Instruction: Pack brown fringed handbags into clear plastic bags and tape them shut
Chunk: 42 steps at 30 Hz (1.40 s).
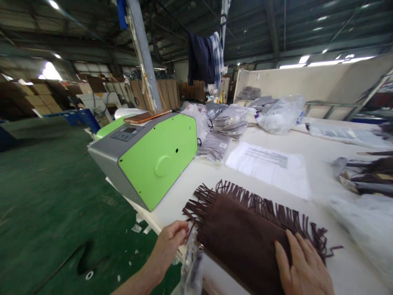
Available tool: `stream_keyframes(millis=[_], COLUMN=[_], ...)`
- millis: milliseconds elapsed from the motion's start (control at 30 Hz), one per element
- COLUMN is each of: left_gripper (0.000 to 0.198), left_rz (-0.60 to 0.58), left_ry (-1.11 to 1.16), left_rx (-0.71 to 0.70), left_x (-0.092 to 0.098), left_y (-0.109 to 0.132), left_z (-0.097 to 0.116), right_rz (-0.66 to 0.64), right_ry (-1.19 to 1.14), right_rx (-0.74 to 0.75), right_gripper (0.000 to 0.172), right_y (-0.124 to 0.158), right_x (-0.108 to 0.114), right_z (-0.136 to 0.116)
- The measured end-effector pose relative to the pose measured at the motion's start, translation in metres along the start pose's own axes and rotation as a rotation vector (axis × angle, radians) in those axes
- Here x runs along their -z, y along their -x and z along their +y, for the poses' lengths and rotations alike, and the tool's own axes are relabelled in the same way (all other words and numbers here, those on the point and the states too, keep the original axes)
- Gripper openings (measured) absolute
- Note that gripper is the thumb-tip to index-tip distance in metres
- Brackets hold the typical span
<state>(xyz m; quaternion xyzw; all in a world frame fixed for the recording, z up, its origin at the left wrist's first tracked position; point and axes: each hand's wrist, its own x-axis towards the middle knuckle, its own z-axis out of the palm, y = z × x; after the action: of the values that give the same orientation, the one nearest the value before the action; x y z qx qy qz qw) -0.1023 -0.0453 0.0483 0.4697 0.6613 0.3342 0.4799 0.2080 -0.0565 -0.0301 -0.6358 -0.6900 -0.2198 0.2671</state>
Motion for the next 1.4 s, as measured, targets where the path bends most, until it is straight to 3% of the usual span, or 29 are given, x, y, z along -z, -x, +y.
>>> stream_keyframes(millis=[100,300,533,800,1067,1400], left_gripper=[0.042,0.039,0.037,0.024,0.010,0.023], left_rz=[-0.039,0.032,0.019,-0.071,-0.058,-0.134], left_ry=[0.063,-0.451,-0.417,-0.356,0.040,0.483], left_rx=[-0.005,-0.117,-0.176,-0.042,0.232,0.503], left_x=[-0.013,-0.016,-0.020,-0.020,-0.017,-0.014], left_y=[0.009,0.006,0.008,-0.012,-0.010,-0.010], left_z=[-0.003,0.007,0.005,0.015,0.039,0.033], right_rz=[0.013,0.043,0.065,0.147,0.157,0.103], right_ry=[-0.023,0.027,0.181,0.231,0.218,0.194], right_rx=[0.009,0.066,0.273,0.399,0.421,0.331], right_gripper=[0.039,0.035,0.030,0.028,0.028,0.031], right_y=[-0.001,0.000,-0.006,-0.017,-0.017,-0.004], right_x=[0.000,0.000,0.011,0.023,0.025,0.008], right_z=[0.001,-0.001,0.001,-0.005,-0.005,0.006])
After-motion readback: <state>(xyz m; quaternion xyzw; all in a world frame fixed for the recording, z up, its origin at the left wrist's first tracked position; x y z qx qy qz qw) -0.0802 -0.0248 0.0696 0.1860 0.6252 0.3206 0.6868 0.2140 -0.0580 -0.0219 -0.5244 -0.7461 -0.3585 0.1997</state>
